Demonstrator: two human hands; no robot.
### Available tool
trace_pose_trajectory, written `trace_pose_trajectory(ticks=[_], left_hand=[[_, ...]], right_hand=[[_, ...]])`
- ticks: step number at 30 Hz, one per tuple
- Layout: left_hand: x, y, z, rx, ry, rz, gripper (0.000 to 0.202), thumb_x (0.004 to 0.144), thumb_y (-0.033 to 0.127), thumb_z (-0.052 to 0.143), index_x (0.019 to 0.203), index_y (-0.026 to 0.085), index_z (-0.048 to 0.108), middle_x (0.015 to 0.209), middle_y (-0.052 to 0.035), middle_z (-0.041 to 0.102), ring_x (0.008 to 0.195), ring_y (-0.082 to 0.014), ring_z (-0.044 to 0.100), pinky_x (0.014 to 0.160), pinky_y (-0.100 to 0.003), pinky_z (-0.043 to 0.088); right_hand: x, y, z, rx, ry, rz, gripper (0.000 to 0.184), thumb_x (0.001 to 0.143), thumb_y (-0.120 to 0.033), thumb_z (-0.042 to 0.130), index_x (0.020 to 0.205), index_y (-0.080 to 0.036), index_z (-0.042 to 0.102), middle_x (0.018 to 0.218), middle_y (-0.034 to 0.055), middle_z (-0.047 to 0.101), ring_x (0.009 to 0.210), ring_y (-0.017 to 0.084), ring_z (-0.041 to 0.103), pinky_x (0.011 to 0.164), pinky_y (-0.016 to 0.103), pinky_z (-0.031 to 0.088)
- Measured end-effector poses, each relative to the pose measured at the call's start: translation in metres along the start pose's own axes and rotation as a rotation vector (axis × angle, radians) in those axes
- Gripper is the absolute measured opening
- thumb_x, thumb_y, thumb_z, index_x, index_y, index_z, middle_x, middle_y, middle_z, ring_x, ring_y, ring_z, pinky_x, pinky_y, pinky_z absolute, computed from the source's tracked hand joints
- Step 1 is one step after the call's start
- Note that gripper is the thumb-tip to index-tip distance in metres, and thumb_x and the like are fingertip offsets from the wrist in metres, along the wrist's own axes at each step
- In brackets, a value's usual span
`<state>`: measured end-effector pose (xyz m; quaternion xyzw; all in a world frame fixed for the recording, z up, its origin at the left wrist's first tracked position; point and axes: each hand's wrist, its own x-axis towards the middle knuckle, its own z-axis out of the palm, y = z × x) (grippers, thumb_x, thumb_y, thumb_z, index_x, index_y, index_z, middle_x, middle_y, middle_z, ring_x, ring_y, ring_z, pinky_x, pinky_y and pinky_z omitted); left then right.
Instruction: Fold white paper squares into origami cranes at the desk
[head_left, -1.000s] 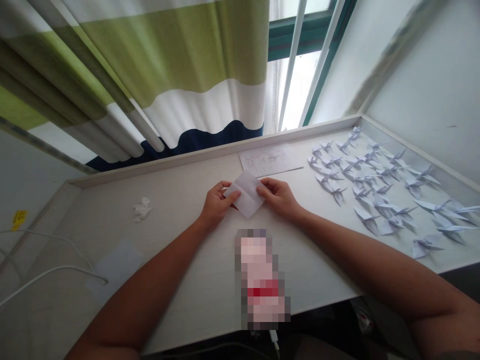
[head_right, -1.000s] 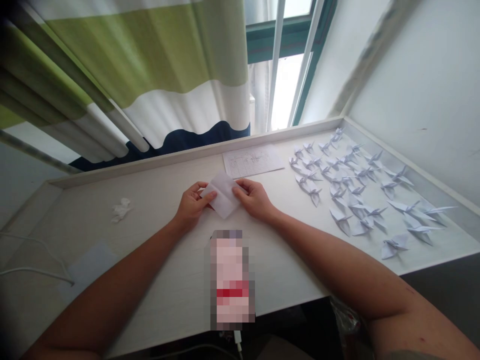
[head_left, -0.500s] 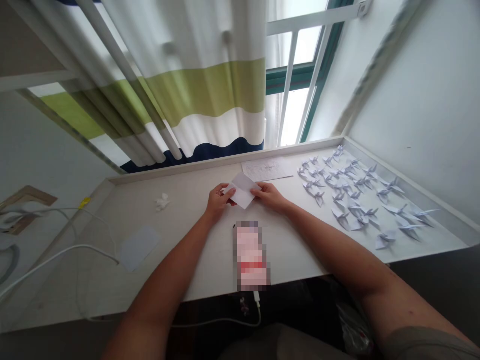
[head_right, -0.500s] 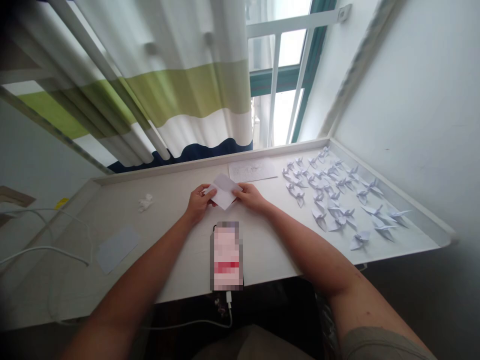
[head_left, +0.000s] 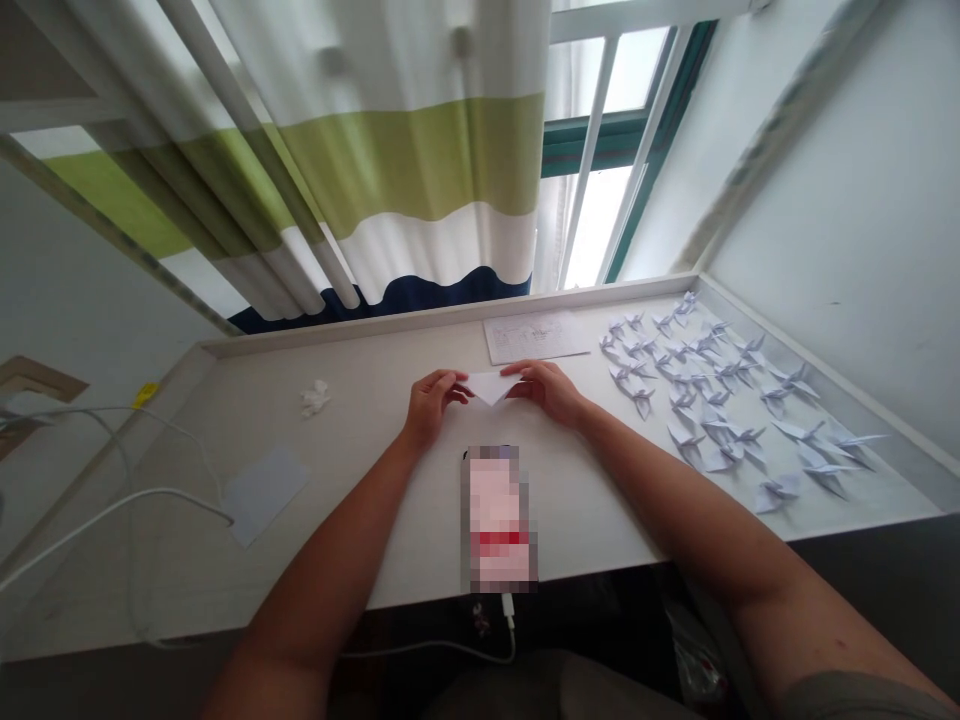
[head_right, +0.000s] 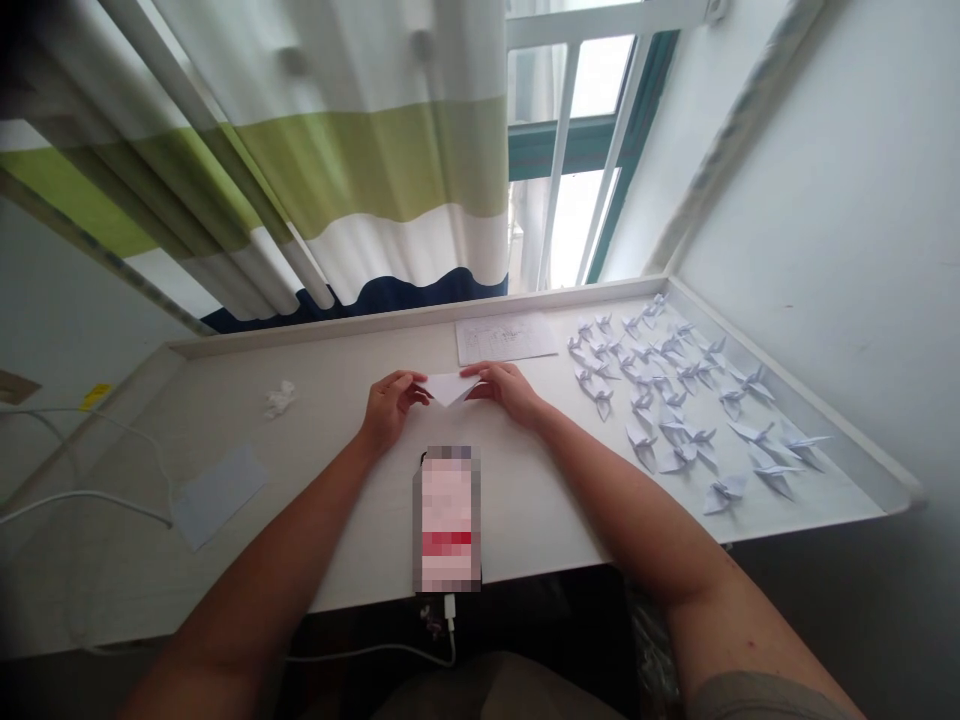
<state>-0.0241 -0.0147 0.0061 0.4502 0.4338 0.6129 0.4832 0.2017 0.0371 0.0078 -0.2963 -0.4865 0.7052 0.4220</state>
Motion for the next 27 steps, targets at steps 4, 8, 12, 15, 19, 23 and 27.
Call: trace_pose_trajectory(ticks=[4, 8, 12, 15, 19, 23, 27], left_hand=[[-0.004, -0.001, 0.005, 0.174, 0.015, 0.063, 0.032, 0.071, 0.038, 0.089, 0.087, 0.016, 0.071, 0.075, 0.0004, 0.068, 0.062, -0.0120, 0.065, 0.065, -0.027, 0.056], [-0.008, 0.003, 0.011, 0.112, 0.034, 0.094, 0.052, 0.067, 0.032, 0.092, 0.109, 0.020, 0.064, 0.080, 0.0040, 0.064, 0.070, -0.0127, 0.065, 0.066, -0.026, 0.058], [-0.014, 0.008, 0.016, 0.048, 0.063, 0.095, 0.055, 0.068, 0.028, 0.092, 0.113, 0.022, 0.060, 0.082, 0.0033, 0.068, 0.075, -0.0121, 0.066, 0.072, -0.024, 0.055], [-0.020, 0.011, 0.023, 0.053, 0.009, 0.053, 0.057, 0.070, 0.029, 0.092, 0.117, 0.021, 0.061, 0.089, -0.0007, 0.074, 0.078, -0.0130, 0.068, 0.073, -0.025, 0.054], [-0.024, 0.010, 0.029, 0.076, -0.028, 0.051, 0.056, 0.071, 0.034, 0.093, 0.117, 0.021, 0.064, 0.093, -0.0023, 0.075, 0.081, -0.0138, 0.068, 0.074, -0.025, 0.054], [-0.023, 0.006, 0.025, 0.177, -0.037, 0.001, 0.040, 0.074, 0.046, 0.091, 0.097, 0.019, 0.073, 0.090, -0.0035, 0.075, 0.077, -0.0152, 0.067, 0.067, -0.025, 0.052], [-0.022, 0.005, 0.018, 0.335, -0.104, -0.022, 0.036, 0.081, 0.053, 0.083, 0.075, 0.018, 0.077, 0.070, -0.0025, 0.072, 0.062, -0.0145, 0.061, 0.060, -0.026, 0.047]], right_hand=[[-0.004, -0.001, 0.002, -0.139, 0.017, 0.001, 0.037, 0.074, -0.048, 0.090, 0.082, -0.019, 0.068, 0.071, 0.0010, 0.073, 0.063, 0.016, 0.070, 0.063, 0.029, 0.057], [-0.009, -0.005, 0.002, -0.220, -0.036, 0.008, 0.050, 0.070, -0.043, 0.095, 0.106, -0.021, 0.068, 0.074, -0.0007, 0.077, 0.063, 0.017, 0.071, 0.058, 0.027, 0.054], [-0.013, -0.008, 0.005, -0.332, -0.231, 0.046, 0.043, 0.076, -0.043, 0.091, 0.108, -0.017, 0.078, 0.093, 0.0078, 0.082, 0.079, 0.019, 0.075, 0.071, 0.031, 0.058], [-0.014, -0.003, 0.013, -0.373, -0.212, -0.044, 0.038, 0.080, -0.049, 0.087, 0.098, -0.017, 0.082, 0.096, 0.0084, 0.082, 0.083, 0.019, 0.074, 0.076, 0.032, 0.057], [-0.014, 0.004, 0.022, -0.336, -0.103, -0.165, 0.043, 0.081, -0.059, 0.084, 0.089, -0.017, 0.081, 0.085, 0.0043, 0.079, 0.075, 0.017, 0.069, 0.070, 0.030, 0.053], [-0.013, 0.006, 0.022, -0.311, -0.088, -0.168, 0.047, 0.083, -0.064, 0.081, 0.089, -0.017, 0.080, 0.082, 0.0029, 0.077, 0.073, 0.015, 0.065, 0.071, 0.030, 0.051], [-0.013, 0.006, 0.021, -0.258, -0.087, -0.163, 0.045, 0.082, -0.063, 0.082, 0.090, -0.019, 0.080, 0.085, 0.0035, 0.078, 0.076, 0.016, 0.067, 0.073, 0.030, 0.053]])
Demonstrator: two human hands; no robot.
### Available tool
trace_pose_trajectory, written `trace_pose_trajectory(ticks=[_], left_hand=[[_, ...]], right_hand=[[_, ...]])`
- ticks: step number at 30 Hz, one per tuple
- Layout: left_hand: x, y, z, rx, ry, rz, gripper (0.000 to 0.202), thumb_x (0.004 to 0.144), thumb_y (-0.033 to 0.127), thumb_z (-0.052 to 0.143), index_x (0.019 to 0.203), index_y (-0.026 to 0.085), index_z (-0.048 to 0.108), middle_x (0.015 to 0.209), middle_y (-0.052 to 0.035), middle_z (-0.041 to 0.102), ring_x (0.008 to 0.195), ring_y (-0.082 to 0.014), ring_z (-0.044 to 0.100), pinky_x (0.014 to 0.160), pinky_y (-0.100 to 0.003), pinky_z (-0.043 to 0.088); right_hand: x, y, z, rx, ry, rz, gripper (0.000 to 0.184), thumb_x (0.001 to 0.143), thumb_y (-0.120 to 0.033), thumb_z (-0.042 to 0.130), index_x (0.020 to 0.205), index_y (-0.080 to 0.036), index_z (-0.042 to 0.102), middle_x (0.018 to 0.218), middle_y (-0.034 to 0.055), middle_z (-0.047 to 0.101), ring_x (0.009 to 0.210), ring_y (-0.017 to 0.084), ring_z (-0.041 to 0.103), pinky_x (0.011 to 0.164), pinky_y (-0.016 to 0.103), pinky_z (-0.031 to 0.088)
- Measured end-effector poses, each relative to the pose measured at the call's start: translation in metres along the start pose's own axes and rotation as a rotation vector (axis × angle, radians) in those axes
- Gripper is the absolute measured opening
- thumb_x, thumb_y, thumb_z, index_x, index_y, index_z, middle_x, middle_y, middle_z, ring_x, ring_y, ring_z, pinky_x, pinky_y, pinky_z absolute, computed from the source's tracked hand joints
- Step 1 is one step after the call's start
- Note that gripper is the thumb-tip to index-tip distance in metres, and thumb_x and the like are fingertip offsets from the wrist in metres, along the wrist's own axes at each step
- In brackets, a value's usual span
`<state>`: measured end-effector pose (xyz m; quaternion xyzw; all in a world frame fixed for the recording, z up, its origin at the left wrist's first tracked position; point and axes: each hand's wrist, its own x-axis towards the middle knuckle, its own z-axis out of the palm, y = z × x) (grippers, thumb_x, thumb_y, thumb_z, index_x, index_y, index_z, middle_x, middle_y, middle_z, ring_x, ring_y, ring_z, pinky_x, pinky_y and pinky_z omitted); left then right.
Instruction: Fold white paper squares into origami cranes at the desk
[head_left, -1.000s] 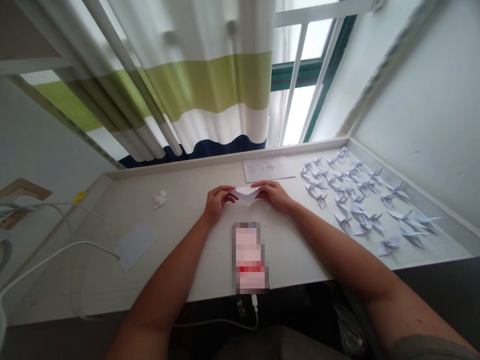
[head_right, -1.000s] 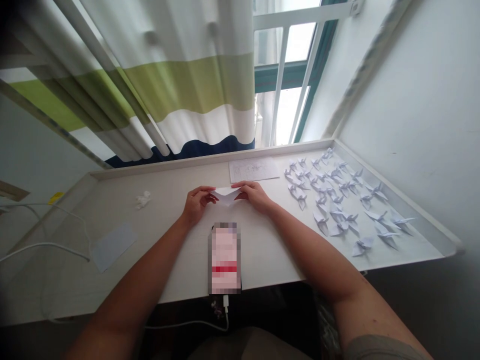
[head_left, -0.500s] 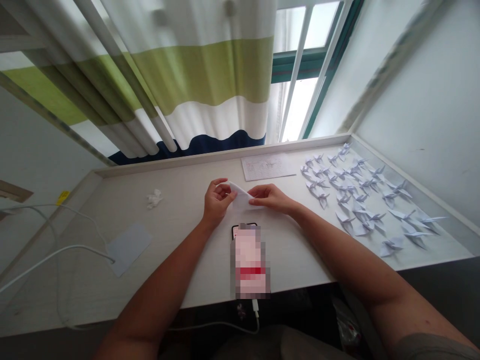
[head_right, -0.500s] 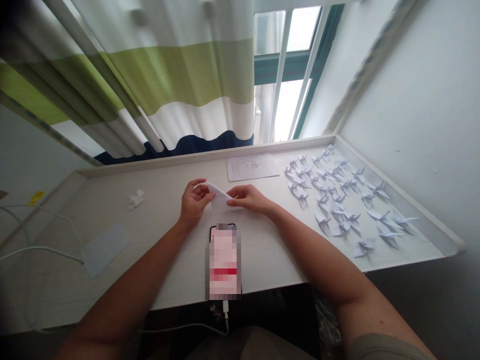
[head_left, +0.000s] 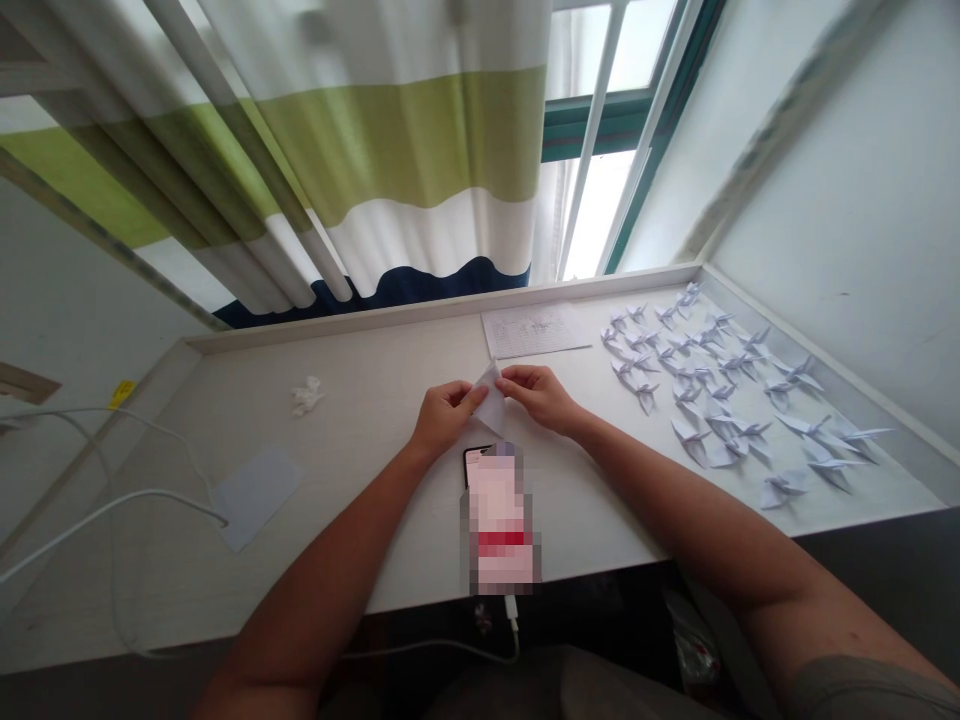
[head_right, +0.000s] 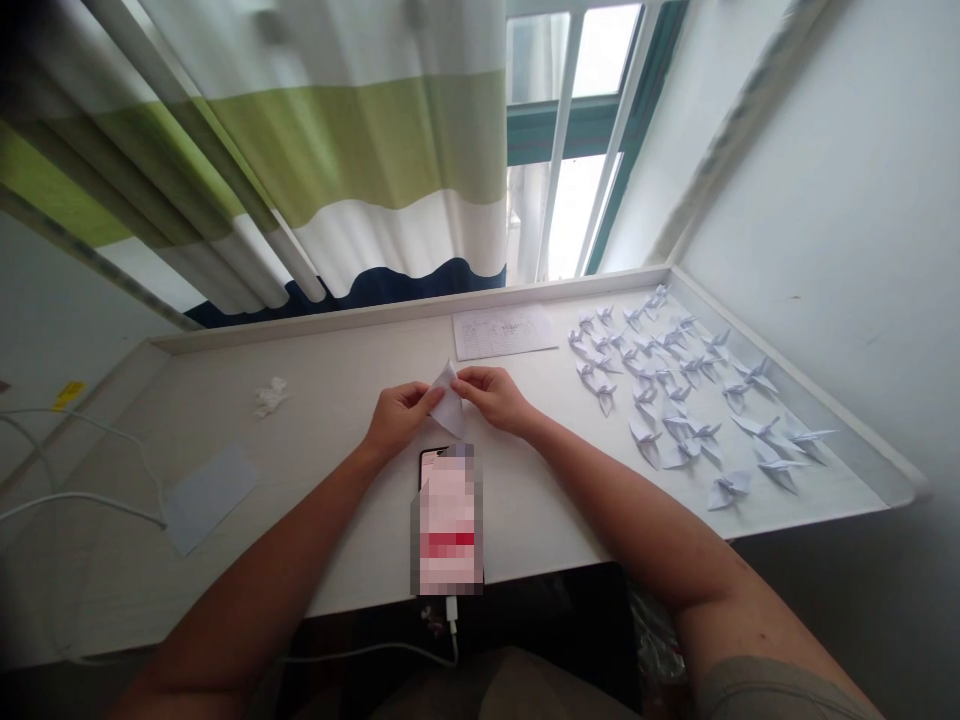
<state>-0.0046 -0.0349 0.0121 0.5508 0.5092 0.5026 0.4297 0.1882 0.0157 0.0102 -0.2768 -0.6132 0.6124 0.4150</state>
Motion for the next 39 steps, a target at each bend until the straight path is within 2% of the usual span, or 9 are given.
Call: trace_pose_trajectory(ticks=[3, 6, 11, 16, 19, 24, 30, 39], left_hand=[[-0.002, 0.003, 0.000, -0.004, 0.011, 0.025, 0.027, 0.078, 0.045, 0.087, 0.079, 0.019, 0.081, 0.075, -0.0029, 0.077, 0.066, -0.0163, 0.065, 0.064, -0.027, 0.050], [-0.005, 0.010, 0.004, 0.050, 0.029, 0.055, 0.019, 0.077, 0.037, 0.088, 0.083, 0.020, 0.083, 0.078, -0.0027, 0.078, 0.066, -0.0164, 0.065, 0.063, -0.028, 0.050], [-0.014, 0.021, 0.012, 0.004, -0.024, 0.031, 0.018, 0.075, 0.031, 0.089, 0.087, 0.020, 0.083, 0.087, -0.0044, 0.081, 0.079, -0.0200, 0.072, 0.075, -0.031, 0.055], [-0.016, 0.020, 0.014, -0.120, 0.007, -0.044, 0.023, 0.075, 0.037, 0.090, 0.086, 0.018, 0.083, 0.083, -0.0045, 0.079, 0.072, -0.0181, 0.069, 0.068, -0.029, 0.054], [-0.013, 0.016, 0.013, -0.144, 0.043, -0.042, 0.028, 0.076, 0.043, 0.090, 0.082, 0.017, 0.083, 0.075, -0.0038, 0.076, 0.066, -0.0160, 0.065, 0.062, -0.028, 0.051], [-0.010, 0.013, 0.011, -0.151, 0.093, -0.040, 0.031, 0.075, 0.047, 0.090, 0.085, 0.018, 0.084, 0.074, -0.0033, 0.076, 0.064, -0.0149, 0.064, 0.060, -0.027, 0.051], [-0.008, 0.015, 0.010, -0.208, 0.183, -0.025, 0.037, 0.063, 0.045, 0.098, 0.082, 0.018, 0.080, 0.073, -0.0012, 0.074, 0.063, -0.0129, 0.063, 0.060, -0.026, 0.052], [-0.010, 0.022, 0.012, -0.257, 0.207, -0.025, 0.035, 0.059, 0.039, 0.100, 0.080, 0.018, 0.082, 0.073, -0.0016, 0.075, 0.066, -0.0134, 0.064, 0.063, -0.027, 0.054]], right_hand=[[0.000, -0.002, 0.000, 0.018, 0.026, -0.015, 0.044, 0.080, -0.061, 0.084, 0.094, -0.020, 0.080, 0.092, 0.0048, 0.080, 0.082, 0.018, 0.070, 0.078, 0.032, 0.056], [0.000, -0.004, 0.000, -0.015, 0.119, -0.058, 0.044, 0.078, -0.063, 0.085, 0.091, -0.021, 0.079, 0.092, 0.0050, 0.079, 0.084, 0.020, 0.070, 0.080, 0.034, 0.057], [0.000, -0.007, -0.002, -0.062, 0.221, -0.081, 0.045, 0.078, -0.065, 0.084, 0.078, -0.021, 0.077, 0.079, 0.0027, 0.074, 0.074, 0.017, 0.064, 0.071, 0.032, 0.053], [0.001, -0.010, -0.001, 0.008, 0.212, -0.056, 0.046, 0.074, -0.066, 0.087, 0.077, -0.021, 0.077, 0.080, 0.0032, 0.074, 0.075, 0.017, 0.064, 0.072, 0.033, 0.054], [0.002, -0.011, -0.002, 0.033, 0.203, -0.045, 0.048, 0.072, -0.067, 0.088, 0.078, -0.021, 0.077, 0.081, 0.0033, 0.075, 0.075, 0.017, 0.064, 0.074, 0.034, 0.055], [0.002, -0.010, -0.004, 0.031, 0.218, -0.050, 0.045, 0.075, -0.065, 0.087, 0.080, -0.021, 0.079, 0.076, 0.0022, 0.072, 0.072, 0.016, 0.062, 0.074, 0.034, 0.055], [0.003, -0.013, -0.004, 0.094, 0.208, -0.054, 0.043, 0.072, -0.063, 0.090, 0.077, -0.022, 0.080, 0.082, 0.0035, 0.076, 0.072, 0.015, 0.063, 0.074, 0.034, 0.058], [0.004, -0.008, -0.007, 0.165, 0.180, -0.042, 0.040, 0.075, -0.059, 0.091, 0.078, -0.022, 0.079, 0.087, 0.0033, 0.078, 0.075, 0.015, 0.066, 0.079, 0.035, 0.060]])
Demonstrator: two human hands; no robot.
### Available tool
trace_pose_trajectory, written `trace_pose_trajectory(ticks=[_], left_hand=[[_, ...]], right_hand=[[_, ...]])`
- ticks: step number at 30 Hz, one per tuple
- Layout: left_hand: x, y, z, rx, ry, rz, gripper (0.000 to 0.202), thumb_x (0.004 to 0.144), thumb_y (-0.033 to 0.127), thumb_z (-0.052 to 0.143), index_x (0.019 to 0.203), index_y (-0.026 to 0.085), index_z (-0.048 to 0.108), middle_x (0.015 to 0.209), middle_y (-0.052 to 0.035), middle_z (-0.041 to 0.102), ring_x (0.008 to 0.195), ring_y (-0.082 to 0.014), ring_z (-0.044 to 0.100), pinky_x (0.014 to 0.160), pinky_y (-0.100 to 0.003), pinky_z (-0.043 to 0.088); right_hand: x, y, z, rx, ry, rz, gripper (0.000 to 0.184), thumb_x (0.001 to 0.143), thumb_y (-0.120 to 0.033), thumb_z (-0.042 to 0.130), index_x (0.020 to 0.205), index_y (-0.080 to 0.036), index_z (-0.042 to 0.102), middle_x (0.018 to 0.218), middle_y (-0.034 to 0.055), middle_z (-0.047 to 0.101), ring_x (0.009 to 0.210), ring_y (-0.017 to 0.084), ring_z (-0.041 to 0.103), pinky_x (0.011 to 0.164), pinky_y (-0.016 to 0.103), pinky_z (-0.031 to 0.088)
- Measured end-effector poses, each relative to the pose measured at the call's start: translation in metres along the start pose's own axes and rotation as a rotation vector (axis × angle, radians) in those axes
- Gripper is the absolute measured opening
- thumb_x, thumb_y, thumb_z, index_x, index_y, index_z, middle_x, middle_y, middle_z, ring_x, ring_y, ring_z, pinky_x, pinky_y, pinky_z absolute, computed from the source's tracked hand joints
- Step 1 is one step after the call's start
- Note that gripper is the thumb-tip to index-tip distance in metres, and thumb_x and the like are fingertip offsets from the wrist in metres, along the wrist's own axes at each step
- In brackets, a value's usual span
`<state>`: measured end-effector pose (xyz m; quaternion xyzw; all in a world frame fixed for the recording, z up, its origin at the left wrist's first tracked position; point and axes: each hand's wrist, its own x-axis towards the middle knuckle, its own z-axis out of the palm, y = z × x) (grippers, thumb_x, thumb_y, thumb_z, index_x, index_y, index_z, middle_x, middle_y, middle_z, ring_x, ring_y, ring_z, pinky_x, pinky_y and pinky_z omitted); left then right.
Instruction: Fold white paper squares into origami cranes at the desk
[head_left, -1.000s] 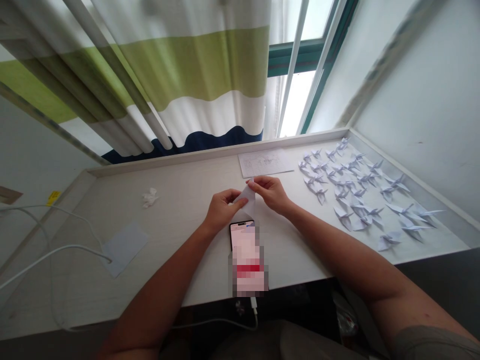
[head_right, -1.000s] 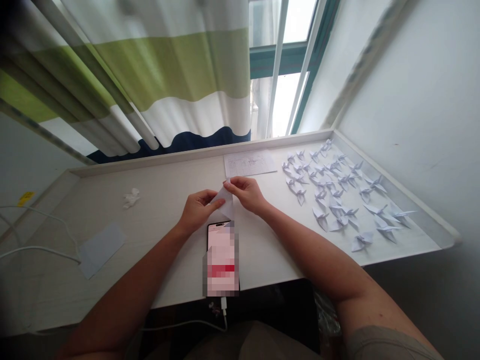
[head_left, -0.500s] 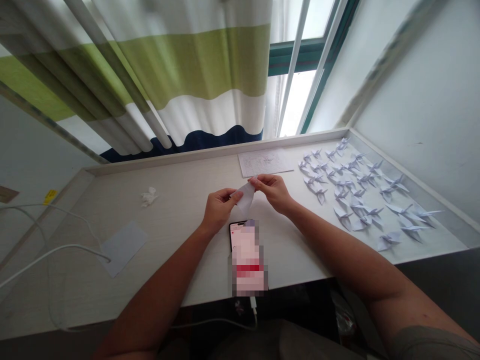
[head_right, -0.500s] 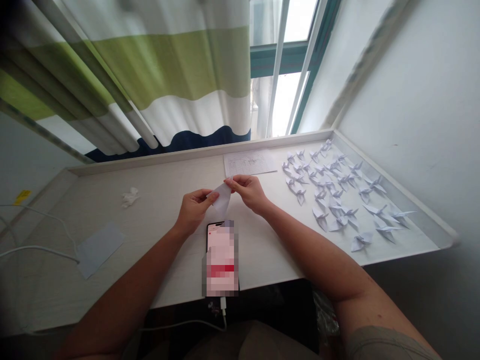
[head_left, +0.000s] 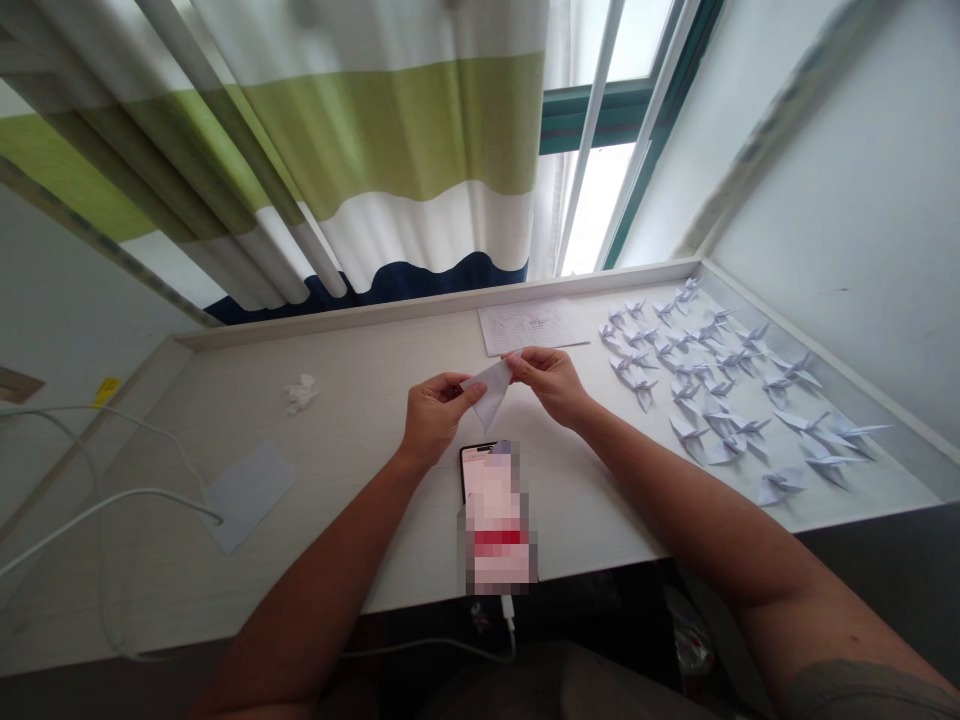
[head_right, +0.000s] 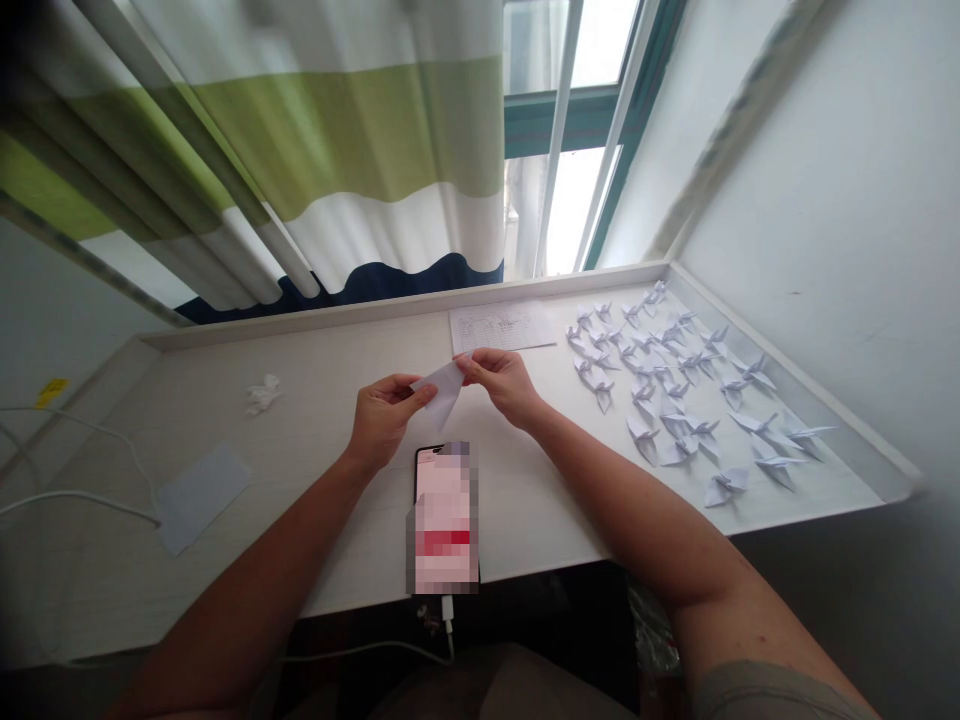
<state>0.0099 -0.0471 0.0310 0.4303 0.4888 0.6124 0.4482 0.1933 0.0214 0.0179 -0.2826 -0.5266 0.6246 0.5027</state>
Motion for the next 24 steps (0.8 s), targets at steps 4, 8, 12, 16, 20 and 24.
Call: trace_pose_trajectory(ticks=[4, 8, 12, 16, 20, 24], left_hand=[[-0.0001, 0.0012, 0.0002, -0.025, 0.017, -0.016, 0.035, 0.056, 0.037, 0.101, 0.079, 0.018, 0.082, 0.070, -0.0009, 0.074, 0.064, -0.0119, 0.062, 0.062, -0.025, 0.052], [0.0007, 0.0026, 0.0005, -0.045, 0.023, -0.037, 0.040, 0.053, 0.041, 0.102, 0.079, 0.017, 0.082, 0.073, -0.0020, 0.075, 0.066, -0.0128, 0.064, 0.066, -0.027, 0.053], [0.0010, 0.0024, 0.0001, -0.040, 0.031, -0.038, 0.041, 0.054, 0.045, 0.102, 0.076, 0.017, 0.083, 0.073, -0.0035, 0.077, 0.067, -0.0130, 0.064, 0.066, -0.027, 0.052], [0.0012, 0.0013, -0.0008, -0.016, 0.030, -0.021, 0.039, 0.056, 0.047, 0.101, 0.076, 0.017, 0.084, 0.071, -0.0037, 0.077, 0.066, -0.0133, 0.064, 0.065, -0.027, 0.051], [0.0012, 0.0017, -0.0005, -0.024, 0.023, -0.027, 0.041, 0.056, 0.048, 0.101, 0.078, 0.018, 0.085, 0.076, -0.0049, 0.079, 0.068, -0.0143, 0.066, 0.067, -0.028, 0.053], [0.0010, 0.0034, 0.0007, -0.030, 0.025, -0.027, 0.042, 0.054, 0.049, 0.102, 0.077, 0.018, 0.084, 0.075, -0.0045, 0.079, 0.068, -0.0144, 0.066, 0.067, -0.028, 0.054]], right_hand=[[0.0002, 0.0000, -0.0005, 0.028, -0.004, 0.007, 0.038, 0.073, -0.057, 0.093, 0.076, -0.022, 0.079, 0.085, 0.0027, 0.078, 0.074, 0.014, 0.066, 0.078, 0.034, 0.060], [0.0005, -0.0005, 0.0004, 0.046, 0.001, 0.013, 0.038, 0.071, -0.056, 0.094, 0.077, -0.021, 0.081, 0.081, 0.0031, 0.078, 0.073, 0.014, 0.067, 0.076, 0.033, 0.060], [0.0003, -0.0007, 0.0001, 0.059, -0.008, 0.008, 0.035, 0.073, -0.054, 0.094, 0.078, -0.021, 0.082, 0.078, 0.0024, 0.077, 0.072, 0.014, 0.067, 0.076, 0.032, 0.060], [-0.0001, -0.0021, -0.0001, 0.046, -0.014, 0.016, 0.036, 0.074, -0.055, 0.093, 0.076, -0.021, 0.081, 0.075, 0.0017, 0.075, 0.072, 0.014, 0.066, 0.077, 0.033, 0.060], [-0.0002, -0.0036, 0.0005, 0.047, -0.014, 0.022, 0.038, 0.074, -0.056, 0.092, 0.077, -0.020, 0.081, 0.077, 0.0023, 0.075, 0.073, 0.015, 0.067, 0.078, 0.034, 0.060], [-0.0008, -0.0048, 0.0006, 0.008, 0.010, 0.001, 0.038, 0.074, -0.056, 0.092, 0.075, -0.020, 0.080, 0.074, 0.0021, 0.074, 0.071, 0.015, 0.065, 0.077, 0.034, 0.058]])
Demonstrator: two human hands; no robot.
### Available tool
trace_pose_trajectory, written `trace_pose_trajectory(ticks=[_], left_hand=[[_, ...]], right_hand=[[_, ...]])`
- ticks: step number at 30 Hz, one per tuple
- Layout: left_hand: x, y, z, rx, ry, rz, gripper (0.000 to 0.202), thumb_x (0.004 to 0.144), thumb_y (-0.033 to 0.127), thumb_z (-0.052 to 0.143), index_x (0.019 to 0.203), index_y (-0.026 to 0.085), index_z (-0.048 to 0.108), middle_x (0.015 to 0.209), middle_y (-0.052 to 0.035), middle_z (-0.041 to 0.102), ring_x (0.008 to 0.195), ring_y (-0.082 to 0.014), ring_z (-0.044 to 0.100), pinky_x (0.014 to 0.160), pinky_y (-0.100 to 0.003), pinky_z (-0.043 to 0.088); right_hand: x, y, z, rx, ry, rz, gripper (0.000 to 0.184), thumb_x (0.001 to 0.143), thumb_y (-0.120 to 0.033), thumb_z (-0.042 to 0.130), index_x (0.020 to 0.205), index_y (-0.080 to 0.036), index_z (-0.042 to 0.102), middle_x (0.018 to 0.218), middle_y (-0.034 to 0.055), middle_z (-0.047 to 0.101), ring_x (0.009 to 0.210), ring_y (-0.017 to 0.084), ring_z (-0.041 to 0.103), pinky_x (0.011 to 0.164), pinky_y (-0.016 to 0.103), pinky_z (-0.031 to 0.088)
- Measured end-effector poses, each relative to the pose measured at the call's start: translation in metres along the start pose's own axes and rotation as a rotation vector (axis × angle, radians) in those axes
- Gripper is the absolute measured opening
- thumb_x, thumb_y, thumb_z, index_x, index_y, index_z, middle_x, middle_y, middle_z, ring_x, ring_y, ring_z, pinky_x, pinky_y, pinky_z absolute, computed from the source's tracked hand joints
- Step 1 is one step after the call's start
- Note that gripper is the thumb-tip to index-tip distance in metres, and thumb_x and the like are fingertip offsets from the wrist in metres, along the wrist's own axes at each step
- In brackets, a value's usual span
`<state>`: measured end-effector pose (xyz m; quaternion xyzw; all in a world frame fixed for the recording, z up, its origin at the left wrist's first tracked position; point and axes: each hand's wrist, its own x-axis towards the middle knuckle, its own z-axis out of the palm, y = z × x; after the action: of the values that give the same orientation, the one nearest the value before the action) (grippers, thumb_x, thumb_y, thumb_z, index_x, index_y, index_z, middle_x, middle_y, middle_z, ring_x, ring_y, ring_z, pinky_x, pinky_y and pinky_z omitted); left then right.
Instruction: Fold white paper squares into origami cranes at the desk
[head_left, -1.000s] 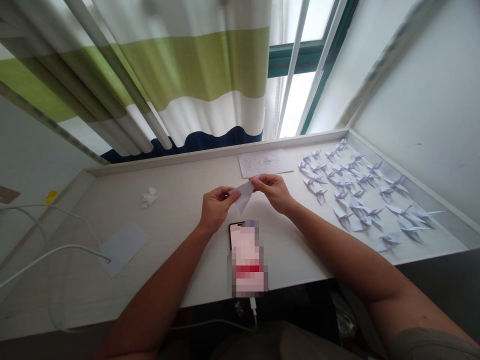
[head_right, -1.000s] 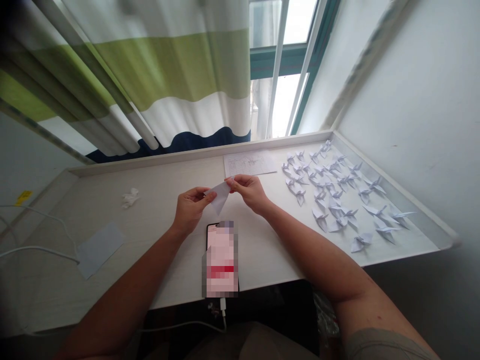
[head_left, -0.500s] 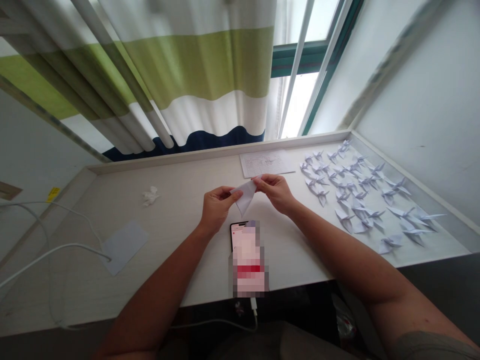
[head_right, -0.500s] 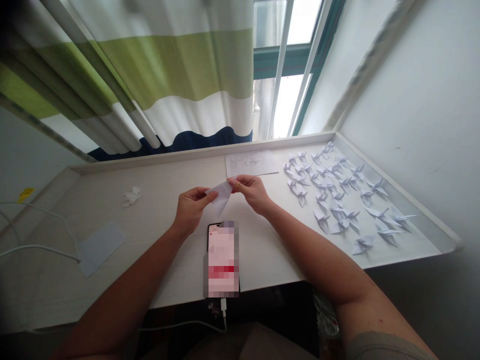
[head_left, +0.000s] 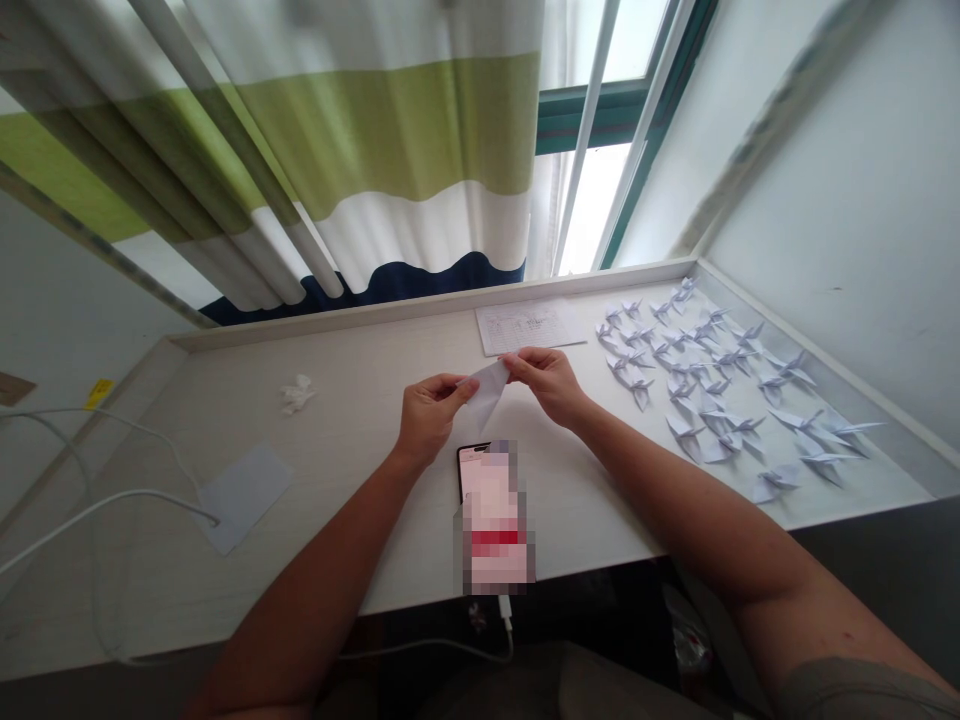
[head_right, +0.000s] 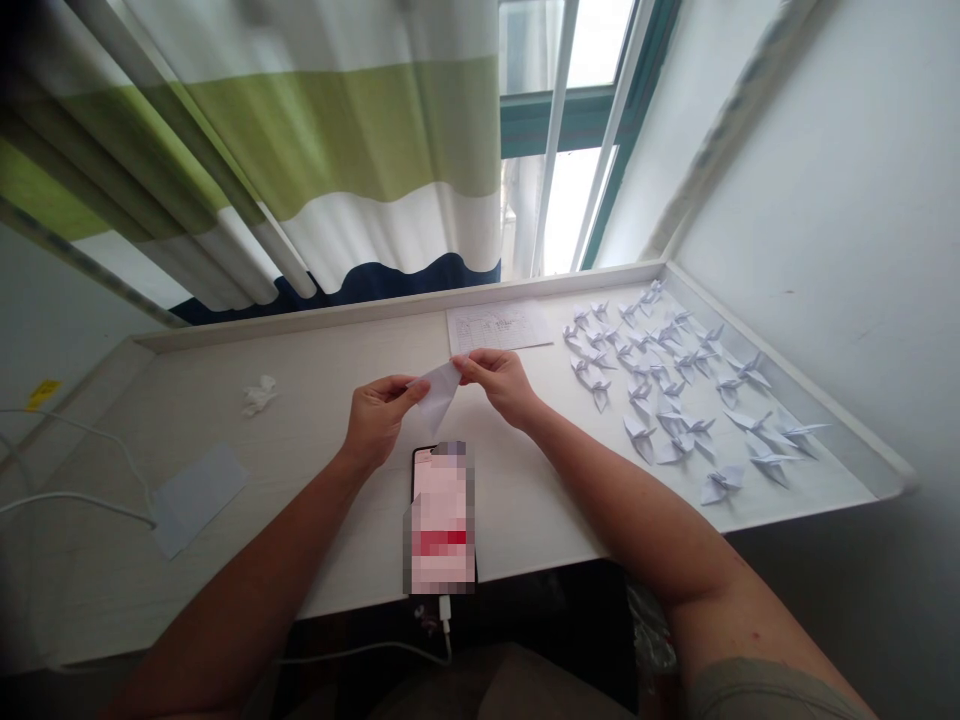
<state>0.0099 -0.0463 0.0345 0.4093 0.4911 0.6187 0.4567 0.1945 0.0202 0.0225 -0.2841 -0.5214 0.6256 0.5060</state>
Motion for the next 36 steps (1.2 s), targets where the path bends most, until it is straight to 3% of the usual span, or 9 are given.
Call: trace_pose_trajectory(ticks=[4, 12, 16, 24, 34, 36], left_hand=[[0.000, 0.001, 0.001, 0.004, 0.005, 0.006, 0.042, 0.053, 0.048, 0.102, 0.075, 0.018, 0.084, 0.073, -0.0036, 0.078, 0.066, -0.0137, 0.065, 0.066, -0.028, 0.053], [0.002, -0.002, 0.000, -0.025, 0.016, -0.024, 0.044, 0.050, 0.048, 0.103, 0.076, 0.017, 0.083, 0.072, -0.0029, 0.077, 0.065, -0.0123, 0.064, 0.065, -0.026, 0.052], [0.004, -0.005, 0.000, -0.083, 0.066, -0.012, 0.046, 0.050, 0.049, 0.103, 0.075, 0.017, 0.082, 0.070, -0.0011, 0.075, 0.063, -0.0106, 0.062, 0.066, -0.026, 0.051], [0.002, -0.012, 0.002, -0.124, 0.102, -0.019, 0.045, 0.053, 0.049, 0.102, 0.076, 0.016, 0.080, 0.069, -0.0019, 0.074, 0.062, -0.0113, 0.062, 0.063, -0.026, 0.051], [0.003, -0.010, 0.001, -0.093, 0.126, -0.008, 0.044, 0.058, 0.048, 0.100, 0.078, 0.017, 0.076, 0.072, -0.0002, 0.073, 0.064, -0.0117, 0.063, 0.067, -0.027, 0.054], [0.002, -0.008, 0.001, -0.083, 0.087, -0.025, 0.047, 0.061, 0.052, 0.098, 0.083, 0.017, 0.075, 0.076, -0.0005, 0.074, 0.068, -0.0127, 0.065, 0.070, -0.028, 0.056]], right_hand=[[-0.001, -0.001, -0.001, 0.010, 0.000, -0.007, 0.037, 0.076, -0.055, 0.091, 0.071, -0.020, 0.079, 0.071, 0.0020, 0.073, 0.071, 0.015, 0.065, 0.077, 0.034, 0.057], [0.004, 0.004, -0.004, 0.076, -0.020, 0.042, 0.045, 0.083, -0.062, 0.079, 0.083, -0.017, 0.080, 0.083, 0.0081, 0.078, 0.076, 0.020, 0.071, 0.081, 0.039, 0.060], [0.003, 0.007, -0.004, 0.046, -0.104, 0.057, 0.055, 0.090, -0.069, 0.068, 0.091, -0.016, 0.081, 0.089, 0.0101, 0.080, 0.078, 0.020, 0.073, 0.081, 0.038, 0.058], [-0.008, 0.011, 0.007, -0.129, -0.282, 0.050, 0.048, 0.082, -0.063, 0.083, 0.086, -0.016, 0.081, 0.084, 0.0063, 0.079, 0.079, 0.019, 0.070, 0.080, 0.035, 0.058], [-0.010, 0.008, 0.007, -0.185, -0.274, 0.046, 0.052, 0.087, -0.068, 0.076, 0.083, -0.016, 0.079, 0.080, 0.0063, 0.077, 0.076, 0.019, 0.069, 0.077, 0.035, 0.057], [-0.009, 0.008, 0.009, -0.193, -0.254, 0.038, 0.052, 0.086, -0.068, 0.076, 0.081, -0.017, 0.079, 0.078, 0.0056, 0.076, 0.075, 0.018, 0.067, 0.077, 0.034, 0.056]])
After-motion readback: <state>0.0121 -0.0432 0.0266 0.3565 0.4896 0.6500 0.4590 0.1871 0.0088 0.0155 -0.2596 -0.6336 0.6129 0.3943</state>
